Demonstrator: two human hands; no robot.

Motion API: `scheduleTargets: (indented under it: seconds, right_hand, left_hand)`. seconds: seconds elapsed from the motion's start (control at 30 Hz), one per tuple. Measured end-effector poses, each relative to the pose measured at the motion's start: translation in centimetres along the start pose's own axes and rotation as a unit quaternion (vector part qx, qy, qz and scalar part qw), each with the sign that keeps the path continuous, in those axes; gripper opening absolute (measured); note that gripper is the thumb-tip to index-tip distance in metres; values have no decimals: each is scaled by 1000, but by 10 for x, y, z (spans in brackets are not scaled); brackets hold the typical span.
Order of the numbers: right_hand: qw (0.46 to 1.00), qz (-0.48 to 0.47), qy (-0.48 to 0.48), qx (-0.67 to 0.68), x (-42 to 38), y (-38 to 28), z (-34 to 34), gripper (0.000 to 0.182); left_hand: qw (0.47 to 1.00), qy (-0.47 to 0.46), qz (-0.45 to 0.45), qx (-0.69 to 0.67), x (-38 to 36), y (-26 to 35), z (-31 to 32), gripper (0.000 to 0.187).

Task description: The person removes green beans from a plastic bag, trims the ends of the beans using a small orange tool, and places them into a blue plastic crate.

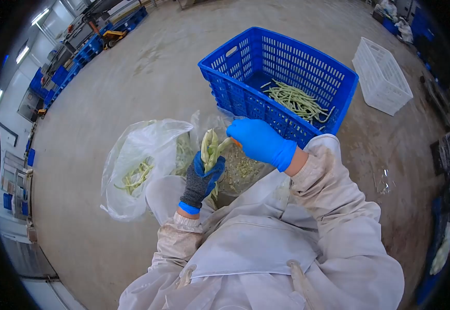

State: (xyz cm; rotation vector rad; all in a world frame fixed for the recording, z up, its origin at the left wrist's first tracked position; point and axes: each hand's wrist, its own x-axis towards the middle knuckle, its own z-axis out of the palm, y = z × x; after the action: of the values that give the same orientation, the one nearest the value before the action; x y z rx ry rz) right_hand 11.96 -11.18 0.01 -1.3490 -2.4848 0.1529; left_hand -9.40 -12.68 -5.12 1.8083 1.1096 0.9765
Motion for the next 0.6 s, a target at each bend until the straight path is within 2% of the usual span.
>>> scheduleTargets:
  seconds: [0.03, 0.07, 0.1, 0.13, 0.17, 0.2, 0.27, 0.33, 0.4, 0.47, 0.53, 0.6]
  right_hand:
    - [986, 27, 56, 153, -1, 0, 8, 16]
    - [946, 53, 110, 301, -2, -2, 12, 14]
    - [946, 51, 110, 301, -2, -5, 17, 14]
    - [831, 110, 112, 533, -2, -10, 22, 15]
    - [658, 163, 102, 728, -2, -14, 26, 18]
    - [657, 160, 96, 730, -3, -16, 32, 18]
    - [725, 182, 72, 660, -10, -12, 40, 23]
    - [745, 199, 58, 634, -16, -3, 39, 21]
    - [704, 230, 23, 672, -22, 3, 42, 20]
    - [703, 226, 16, 674, -14, -1, 49, 21]
    - [624, 199, 94, 750, -2, -9, 54, 19]
    - [636, 199, 93, 740, 0, -7, 56, 20]
  left_hand:
    - [1000, 6, 11, 12, 1, 0, 0, 31]
    - [1000, 7, 11, 12, 1, 1, 1, 31]
    - [992, -14, -26, -122, 2, 1, 4, 30]
    - [965, -34, -63, -253, 3, 2, 7, 29]
    - [965, -30, -64, -252, 3, 6, 8, 29]
    - [951, -28, -69, -300, 4, 12, 8, 29]
    - [937, -18, -74, -342, 3, 7, 3, 29]
    - [917, 58, -103, -382, 2, -15, -3, 30]
    - [913, 59, -121, -386, 2, -9, -6, 31]
    - [906, 12, -120, -405, 4, -3, 3, 32]
    - [891, -4, -104, -442, 8, -5, 14, 33]
    - [838, 76, -143, -521, 11, -3, 17, 35]
